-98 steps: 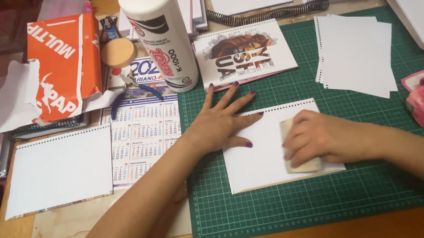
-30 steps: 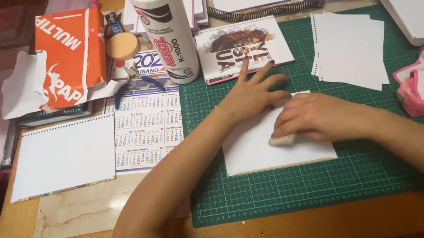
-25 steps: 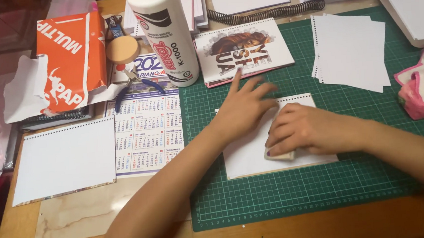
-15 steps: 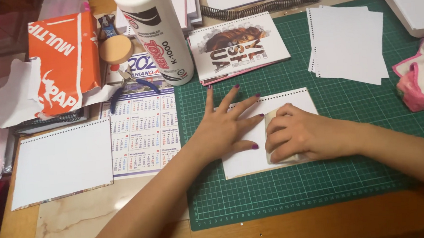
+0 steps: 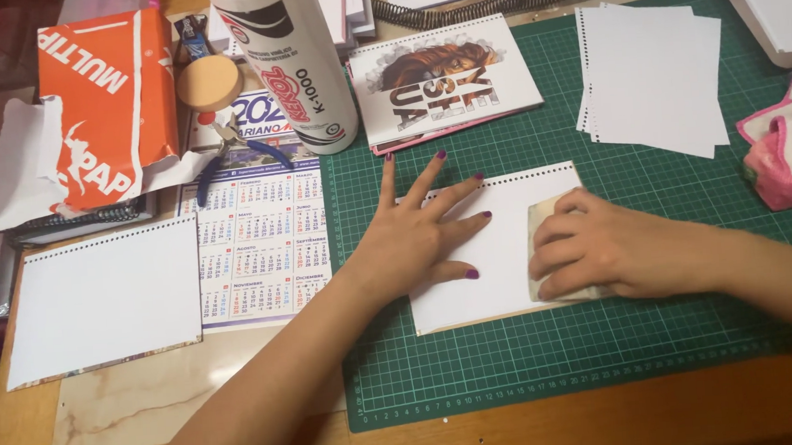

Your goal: The person applies glue from a bottle onto a piece of paper placed on a cutting mat. They then press the glued paper down with their hands and use a small block to smooth the surface. Finally, they wipe the paper with a cloth.

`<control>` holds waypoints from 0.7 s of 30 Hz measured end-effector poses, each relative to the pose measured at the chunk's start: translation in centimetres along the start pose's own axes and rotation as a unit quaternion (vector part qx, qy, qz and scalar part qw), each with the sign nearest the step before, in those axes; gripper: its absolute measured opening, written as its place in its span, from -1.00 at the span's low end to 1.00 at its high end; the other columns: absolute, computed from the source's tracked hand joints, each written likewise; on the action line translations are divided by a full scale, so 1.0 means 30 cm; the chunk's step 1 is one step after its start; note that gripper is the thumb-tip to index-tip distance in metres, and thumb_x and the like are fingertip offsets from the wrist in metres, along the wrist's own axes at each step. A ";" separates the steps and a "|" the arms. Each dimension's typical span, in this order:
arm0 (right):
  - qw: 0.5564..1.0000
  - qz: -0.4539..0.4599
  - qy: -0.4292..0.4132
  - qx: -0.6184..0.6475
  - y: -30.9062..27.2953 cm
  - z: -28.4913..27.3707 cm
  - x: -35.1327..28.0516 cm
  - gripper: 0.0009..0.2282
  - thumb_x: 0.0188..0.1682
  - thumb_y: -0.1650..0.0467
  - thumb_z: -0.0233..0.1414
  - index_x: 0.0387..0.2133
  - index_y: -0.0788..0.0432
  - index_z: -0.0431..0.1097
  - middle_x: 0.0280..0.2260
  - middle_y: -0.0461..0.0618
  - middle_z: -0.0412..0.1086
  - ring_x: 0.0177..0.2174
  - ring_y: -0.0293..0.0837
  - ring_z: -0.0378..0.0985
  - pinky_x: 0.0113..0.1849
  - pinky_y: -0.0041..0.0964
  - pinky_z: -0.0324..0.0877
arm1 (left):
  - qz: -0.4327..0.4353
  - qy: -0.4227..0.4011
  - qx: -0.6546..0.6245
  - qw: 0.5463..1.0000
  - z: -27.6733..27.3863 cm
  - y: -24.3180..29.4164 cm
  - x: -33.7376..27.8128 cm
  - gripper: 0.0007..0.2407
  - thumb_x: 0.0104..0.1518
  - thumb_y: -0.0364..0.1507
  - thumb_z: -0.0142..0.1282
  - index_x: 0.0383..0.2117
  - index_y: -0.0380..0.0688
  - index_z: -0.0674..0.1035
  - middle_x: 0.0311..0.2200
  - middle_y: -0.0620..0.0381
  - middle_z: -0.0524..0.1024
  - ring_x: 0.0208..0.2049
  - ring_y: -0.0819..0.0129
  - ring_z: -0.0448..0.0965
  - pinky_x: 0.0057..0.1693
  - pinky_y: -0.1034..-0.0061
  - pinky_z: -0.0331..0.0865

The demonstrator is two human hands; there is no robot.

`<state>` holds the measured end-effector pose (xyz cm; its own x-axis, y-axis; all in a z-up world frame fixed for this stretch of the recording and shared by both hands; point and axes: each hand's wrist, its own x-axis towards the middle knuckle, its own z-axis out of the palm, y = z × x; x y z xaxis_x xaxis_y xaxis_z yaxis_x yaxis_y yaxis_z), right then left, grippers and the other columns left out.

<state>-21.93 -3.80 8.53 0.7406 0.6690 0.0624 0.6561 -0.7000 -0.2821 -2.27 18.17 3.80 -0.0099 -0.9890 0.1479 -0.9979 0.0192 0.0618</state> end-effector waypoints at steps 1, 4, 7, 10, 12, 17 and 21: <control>1.000 0.001 0.000 0.001 0.003 0.001 -0.017 -0.84 0.08 0.34 -0.03 -0.21 -0.07 0.53 -0.15 -0.22 0.50 -0.11 -0.02 0.42 -0.05 0.10 0.12 | 0.001 -0.001 -0.001 1.000 0.003 0.001 -0.003 -0.43 0.06 0.12 0.07 0.23 0.35 0.45 0.41 0.27 0.09 0.44 -0.20 -0.17 0.28 -0.64 -0.35; 1.000 0.013 -0.012 0.010 0.020 -0.001 -0.071 -0.79 0.04 0.43 -0.06 -0.21 -0.07 0.54 -0.14 -0.24 0.50 -0.10 -0.01 0.40 -0.04 0.13 0.10 | 0.006 0.024 0.001 1.000 0.008 0.000 -0.009 -0.44 0.05 0.12 0.09 0.21 0.33 0.48 0.40 0.25 0.13 0.44 -0.20 -0.10 0.27 -0.64 -0.29; 0.999 0.028 -0.018 -0.011 0.034 -0.007 -0.130 -0.69 -0.04 0.55 -0.10 -0.25 -0.10 0.54 -0.17 -0.28 0.51 -0.11 -0.04 0.41 -0.06 0.11 0.09 | 0.009 0.031 0.005 0.999 0.010 -0.003 -0.009 -0.44 0.06 0.13 0.08 0.21 0.34 0.47 0.39 0.26 0.15 0.44 -0.18 -0.09 0.27 -0.63 -0.27; 0.999 0.040 -0.020 -0.005 0.025 -0.016 -0.175 -0.66 -0.07 0.55 -0.14 -0.24 -0.12 0.53 -0.17 -0.31 0.50 -0.13 -0.07 0.41 -0.07 0.08 0.09 | 0.014 0.031 -0.001 0.999 0.013 -0.001 -0.008 -0.44 0.05 0.13 0.09 0.19 0.32 0.49 0.38 0.24 0.17 0.43 -0.20 -0.08 0.26 -0.64 -0.26; 0.998 0.061 -0.031 0.001 0.019 -0.024 -0.190 -0.66 -0.07 0.56 -0.10 -0.21 -0.13 0.53 -0.13 -0.32 0.51 -0.09 -0.09 0.42 -0.06 0.06 0.09 | 0.009 0.049 0.001 0.999 0.010 0.002 -0.014 -0.44 0.05 0.12 0.11 0.19 0.29 0.51 0.36 0.25 0.21 0.44 -0.16 -0.05 0.28 -0.61 -0.26; 0.996 0.079 -0.026 0.011 0.031 -0.010 -0.236 -0.66 -0.04 0.53 -0.11 -0.20 -0.15 0.55 -0.13 -0.34 0.52 -0.08 -0.12 0.43 -0.04 0.07 0.06 | 0.014 0.061 0.011 0.998 0.020 0.002 -0.019 -0.44 0.06 0.12 0.10 0.19 0.29 0.50 0.36 0.25 0.22 0.43 -0.15 -0.02 0.28 -0.61 -0.23; 0.990 0.133 -0.033 -0.012 0.063 0.016 -0.366 -0.60 -0.20 0.55 0.03 -0.21 -0.24 0.60 -0.10 -0.43 0.55 -0.03 -0.19 0.45 0.00 0.06 0.04 | 0.013 0.056 0.014 0.998 0.024 -0.003 -0.017 -0.43 0.07 0.14 0.07 0.21 0.31 0.48 0.37 0.25 0.20 0.44 -0.14 -0.04 0.28 -0.60 -0.23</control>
<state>-28.89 -12.35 6.85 0.8774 0.4740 -0.0742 0.4423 -0.8590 -0.2578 -2.22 18.56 3.00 -0.0300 -0.9655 0.2588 -0.9988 0.0388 0.0291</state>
